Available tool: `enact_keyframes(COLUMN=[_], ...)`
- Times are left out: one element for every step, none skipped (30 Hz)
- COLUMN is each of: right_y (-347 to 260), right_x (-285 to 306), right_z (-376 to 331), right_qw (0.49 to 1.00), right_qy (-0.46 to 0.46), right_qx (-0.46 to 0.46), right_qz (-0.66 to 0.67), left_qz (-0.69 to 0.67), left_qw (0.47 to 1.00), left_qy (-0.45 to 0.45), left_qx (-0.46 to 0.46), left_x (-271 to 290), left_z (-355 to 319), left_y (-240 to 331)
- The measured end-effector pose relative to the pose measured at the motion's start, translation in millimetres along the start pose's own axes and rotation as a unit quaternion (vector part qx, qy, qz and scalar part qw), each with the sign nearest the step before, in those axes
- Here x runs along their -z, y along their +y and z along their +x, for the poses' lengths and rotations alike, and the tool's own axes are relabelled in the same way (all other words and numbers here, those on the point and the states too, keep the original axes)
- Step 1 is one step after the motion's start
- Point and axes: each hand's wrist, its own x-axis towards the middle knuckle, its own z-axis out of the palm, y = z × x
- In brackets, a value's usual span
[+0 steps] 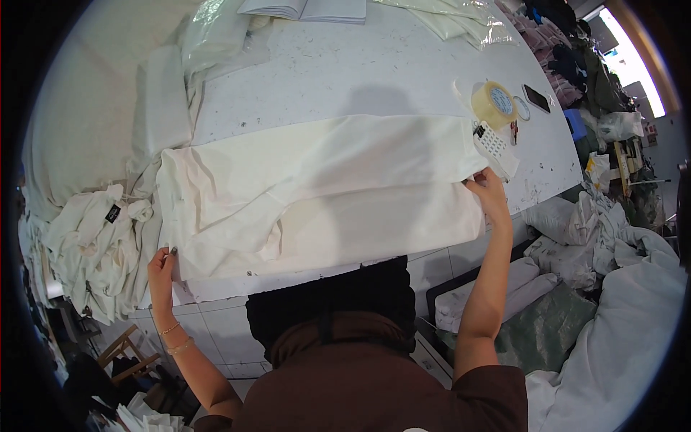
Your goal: The recorder inspects white t-shirts for defects, trims loose threads using scissors, and folds the shirts on a workbench.
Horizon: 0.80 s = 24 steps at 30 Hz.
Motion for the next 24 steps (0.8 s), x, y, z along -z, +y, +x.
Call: enact_keyframes(right_y=[-5,-9,-12,-14,-16,-19,-22,-22,-19,-15,-12,-10,-8,-7,-2,6,8,11,13,11,8,5,3,6], right_x=[3,6,10,15,22,23,25,27,25,20,17,15,14,13,15,21,25,28,30,31,32,32,32,34], right_z=[1,-1,-6,-11,-18,-25,-32,-37,-40,-42,-45,-47,-50,-51,-53,-55,-57,-59,-60,-63,-66,-69,-72,-74], right_qw=[0.998,0.998,0.995,0.990,0.985,0.985,0.985,0.986,0.985,0.993,0.995,0.995,0.993,0.990,0.990,0.992,0.990,0.990,0.990,0.991,0.991,0.991,0.990,0.990], right_qy=[-0.036,-0.040,-0.054,-0.069,-0.081,-0.084,-0.081,-0.076,-0.076,-0.052,-0.027,-0.026,-0.033,-0.041,-0.040,-0.013,0.013,0.012,0.006,0.000,-0.001,-0.007,-0.013,-0.013], right_qx=[-0.050,-0.049,-0.085,-0.122,-0.131,-0.130,-0.135,-0.142,-0.144,-0.110,-0.076,-0.077,-0.104,-0.129,-0.129,-0.126,-0.122,-0.121,-0.120,-0.119,-0.120,-0.128,-0.135,-0.135], right_qz=[0.019,0.021,-0.001,-0.023,-0.077,-0.077,-0.065,-0.053,-0.054,0.001,0.056,0.055,0.050,0.045,0.045,-0.014,-0.072,-0.071,-0.068,-0.065,-0.065,-0.049,-0.032,-0.032], left_qz=[0.007,0.014,0.015,0.012,0.009,0.009,0.006,0.002,0.002,0.010,0.017,0.016,0.016,0.015,0.015,0.034,0.054,0.054,0.059,0.065,0.065,0.065,0.063,0.063], left_qw=[1.000,1.000,1.000,1.000,1.000,1.000,1.000,0.999,0.999,0.998,0.998,0.998,0.998,0.997,0.997,0.996,0.993,0.993,0.989,0.986,0.986,0.989,0.992,0.992], left_qy=[-0.006,-0.011,-0.008,-0.008,-0.010,-0.008,0.007,0.017,0.015,0.018,0.021,0.018,0.030,0.044,0.043,0.069,0.096,0.096,0.108,0.118,0.118,0.105,0.093,0.093], left_qx=[-0.006,-0.011,-0.009,0.003,0.013,0.015,-0.013,-0.042,-0.041,-0.052,-0.064,-0.064,-0.059,-0.055,-0.055,-0.054,-0.052,-0.051,-0.076,-0.101,-0.101,-0.078,-0.055,-0.055], left_x=[0,2,2,-1,-2,-3,-5,-8,-8,-6,-6,-7,-7,-8,-11,-16,-19,-21,-24,-26,-24,-21,-19,-19], left_z=[0,-2,-4,-7,-7,-6,-4,-3,-3,-2,-1,-2,-2,-2,-3,-4,-6,-5,-4,-4,-4,-6,-7,-7], left_y=[-2,-3,-2,1,3,1,-4,-7,-7,-8,-9,-9,-9,-9,-8,-5,-3,-6,-10,-12,-11,-9,-7,-5])
